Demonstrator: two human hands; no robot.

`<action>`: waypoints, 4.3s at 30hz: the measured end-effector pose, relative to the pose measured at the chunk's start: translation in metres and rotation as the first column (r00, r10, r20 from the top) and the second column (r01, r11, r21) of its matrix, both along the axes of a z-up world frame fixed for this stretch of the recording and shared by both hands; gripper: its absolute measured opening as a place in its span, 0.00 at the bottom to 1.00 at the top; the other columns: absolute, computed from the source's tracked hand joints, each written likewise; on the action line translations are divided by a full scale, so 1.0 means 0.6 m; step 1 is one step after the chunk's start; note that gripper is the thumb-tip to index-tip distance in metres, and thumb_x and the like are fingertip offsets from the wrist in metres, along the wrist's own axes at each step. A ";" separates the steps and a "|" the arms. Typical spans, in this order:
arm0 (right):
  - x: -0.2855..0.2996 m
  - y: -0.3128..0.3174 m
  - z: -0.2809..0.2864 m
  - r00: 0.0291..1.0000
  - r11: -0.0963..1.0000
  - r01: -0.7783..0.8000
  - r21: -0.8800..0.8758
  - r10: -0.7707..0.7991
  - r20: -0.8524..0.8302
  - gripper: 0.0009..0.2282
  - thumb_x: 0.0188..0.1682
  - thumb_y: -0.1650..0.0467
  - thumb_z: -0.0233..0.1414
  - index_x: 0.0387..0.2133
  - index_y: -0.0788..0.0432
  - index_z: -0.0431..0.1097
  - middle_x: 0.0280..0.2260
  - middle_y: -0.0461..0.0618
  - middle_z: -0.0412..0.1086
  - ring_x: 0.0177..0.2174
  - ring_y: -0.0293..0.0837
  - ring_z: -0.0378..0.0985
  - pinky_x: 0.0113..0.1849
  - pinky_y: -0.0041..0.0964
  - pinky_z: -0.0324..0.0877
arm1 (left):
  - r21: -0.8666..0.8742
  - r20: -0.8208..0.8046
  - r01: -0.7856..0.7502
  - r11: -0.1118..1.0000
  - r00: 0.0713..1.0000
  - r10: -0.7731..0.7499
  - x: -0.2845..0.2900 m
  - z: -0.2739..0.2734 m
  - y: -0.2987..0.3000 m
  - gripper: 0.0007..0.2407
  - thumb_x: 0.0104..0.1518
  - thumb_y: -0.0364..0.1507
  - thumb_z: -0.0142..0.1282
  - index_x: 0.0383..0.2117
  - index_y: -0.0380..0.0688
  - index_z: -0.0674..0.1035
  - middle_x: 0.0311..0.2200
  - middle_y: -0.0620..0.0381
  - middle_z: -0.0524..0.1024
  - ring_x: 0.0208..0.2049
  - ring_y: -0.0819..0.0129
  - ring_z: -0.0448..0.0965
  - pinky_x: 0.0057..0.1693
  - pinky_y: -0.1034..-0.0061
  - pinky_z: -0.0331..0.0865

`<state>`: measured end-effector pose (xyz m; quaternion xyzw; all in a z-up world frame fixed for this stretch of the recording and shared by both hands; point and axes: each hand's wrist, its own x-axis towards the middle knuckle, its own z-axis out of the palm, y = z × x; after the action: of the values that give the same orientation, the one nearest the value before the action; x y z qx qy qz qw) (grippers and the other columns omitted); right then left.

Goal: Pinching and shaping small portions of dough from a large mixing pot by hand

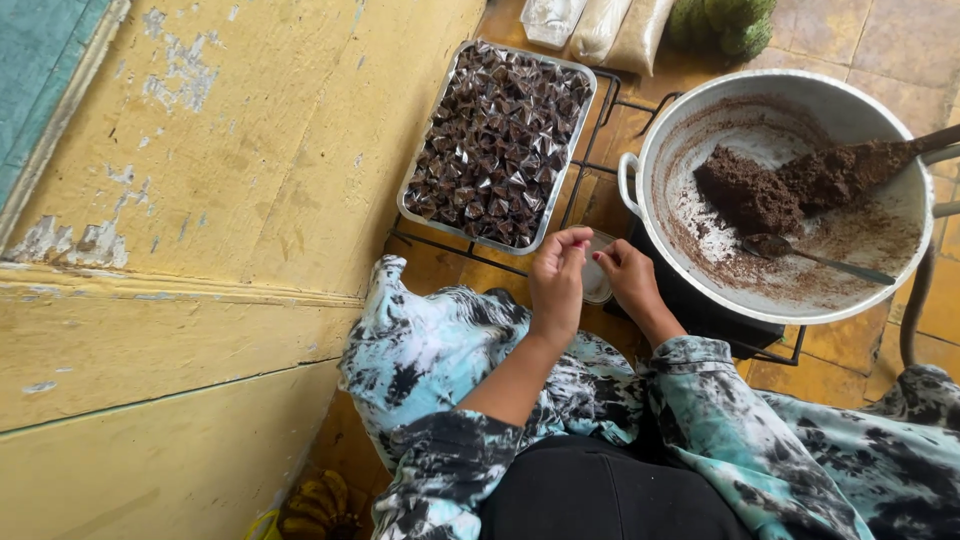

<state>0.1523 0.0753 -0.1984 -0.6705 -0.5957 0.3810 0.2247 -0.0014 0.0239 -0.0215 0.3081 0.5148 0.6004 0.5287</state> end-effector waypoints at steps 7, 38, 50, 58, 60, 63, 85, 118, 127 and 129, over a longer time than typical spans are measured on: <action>0.020 0.020 -0.121 0.992 0.996 0.046 -0.080 -0.055 -0.112 0.15 0.60 0.54 0.47 0.34 0.45 0.76 0.23 0.46 0.73 0.30 0.48 0.76 0.36 0.47 0.72 | -0.133 -0.476 -0.031 0.991 0.878 -0.036 -0.003 -0.156 0.030 0.14 0.52 0.25 0.52 0.45 0.53 0.80 0.46 0.53 0.75 0.49 0.60 0.77 0.57 0.68 0.72; -0.001 -0.011 0.010 0.607 0.978 0.034 -0.208 -0.186 -0.772 0.09 0.48 0.75 0.61 0.42 0.63 0.75 0.27 0.51 0.74 0.23 0.33 0.72 0.27 0.25 0.75 | -0.065 -0.534 -0.153 0.986 0.840 0.096 0.007 -0.162 0.023 0.05 0.63 0.30 0.50 0.37 0.50 0.79 0.31 0.56 0.85 0.37 0.64 0.85 0.44 0.73 0.75; -0.017 -0.054 -0.025 0.741 0.864 -0.476 0.166 0.292 0.605 0.26 0.45 0.53 0.51 0.57 0.44 0.66 0.55 0.44 0.69 0.59 0.56 0.64 0.63 0.73 0.43 | 0.088 -0.215 -0.048 0.995 0.974 0.066 0.047 -0.109 0.006 0.13 0.57 0.16 0.48 0.47 0.39 0.75 0.36 0.49 0.75 0.35 0.64 0.83 0.49 0.70 0.78; -0.020 -0.068 0.069 0.955 0.906 -0.277 0.319 0.224 0.192 0.20 0.49 0.73 0.48 0.57 0.65 0.66 0.45 0.67 0.68 0.45 0.69 0.71 0.46 0.62 0.69 | 0.321 -0.047 0.145 0.936 0.989 -0.137 0.064 0.090 -0.021 0.16 0.61 0.14 0.48 0.55 0.35 0.72 0.52 0.44 0.72 0.38 0.61 0.84 0.49 0.68 0.81; -0.015 -0.070 0.068 0.972 0.915 -0.228 0.333 0.196 0.128 0.21 0.49 0.75 0.48 0.58 0.63 0.66 0.47 0.68 0.66 0.48 0.70 0.70 0.48 0.61 0.69 | 0.374 -0.124 0.192 0.907 0.980 -0.156 0.053 0.168 -0.018 0.13 0.61 0.13 0.49 0.50 0.34 0.75 0.50 0.42 0.73 0.36 0.60 0.85 0.47 0.68 0.83; -0.009 -0.076 0.058 0.988 0.927 -0.142 0.346 0.154 -0.007 0.24 0.48 0.77 0.50 0.61 0.61 0.64 0.53 0.69 0.64 0.52 0.71 0.68 0.52 0.59 0.69 | 0.446 -0.268 0.297 0.844 0.944 -0.191 0.041 0.239 -0.008 0.08 0.61 0.13 0.50 0.43 0.32 0.78 0.48 0.40 0.75 0.35 0.59 0.85 0.45 0.68 0.84; 0.043 -0.092 -0.099 0.906 0.949 0.016 0.316 0.119 -0.405 0.10 0.54 0.69 0.53 0.46 0.55 0.77 0.52 0.52 0.71 0.57 0.57 0.65 0.53 0.58 0.65 | 0.438 -0.145 0.293 0.850 0.956 -0.255 0.130 0.182 0.073 0.11 0.63 0.17 0.52 0.48 0.39 0.81 0.49 0.49 0.77 0.44 0.63 0.85 0.51 0.71 0.80; 0.118 -0.024 0.184 0.931 0.553 -0.218 0.804 -0.129 0.341 0.10 0.53 0.80 0.46 0.42 0.63 0.74 0.40 0.59 0.75 0.36 0.61 0.74 0.38 0.47 0.71 | 0.476 -0.079 0.207 0.855 0.978 -0.193 0.093 0.197 0.075 0.10 0.66 0.17 0.49 0.48 0.40 0.80 0.48 0.52 0.76 0.43 0.64 0.85 0.50 0.74 0.81; 0.428 0.045 0.182 0.410 0.901 0.122 -0.415 0.335 0.848 0.13 0.51 0.69 0.51 0.46 0.46 0.80 0.51 0.49 0.73 0.60 0.58 0.58 0.54 0.59 0.57 | 0.480 -0.090 0.277 0.832 0.959 -0.267 0.076 0.229 0.058 0.08 0.65 0.16 0.51 0.46 0.37 0.79 0.51 0.45 0.77 0.48 0.59 0.85 0.58 0.74 0.81; 0.433 0.033 0.170 0.424 0.919 0.103 -0.380 0.305 0.853 0.15 0.50 0.72 0.50 0.47 0.46 0.79 0.53 0.48 0.72 0.60 0.58 0.57 0.54 0.57 0.56 | 0.471 -0.117 0.281 0.836 0.959 -0.257 0.066 0.236 0.056 0.08 0.65 0.15 0.50 0.46 0.36 0.78 0.50 0.43 0.77 0.47 0.59 0.84 0.57 0.75 0.81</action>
<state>0.4124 0.0949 -0.0967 -0.7603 -0.5778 0.0833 -0.2848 0.0384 0.0573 0.1200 0.5142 0.3129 0.6217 0.5011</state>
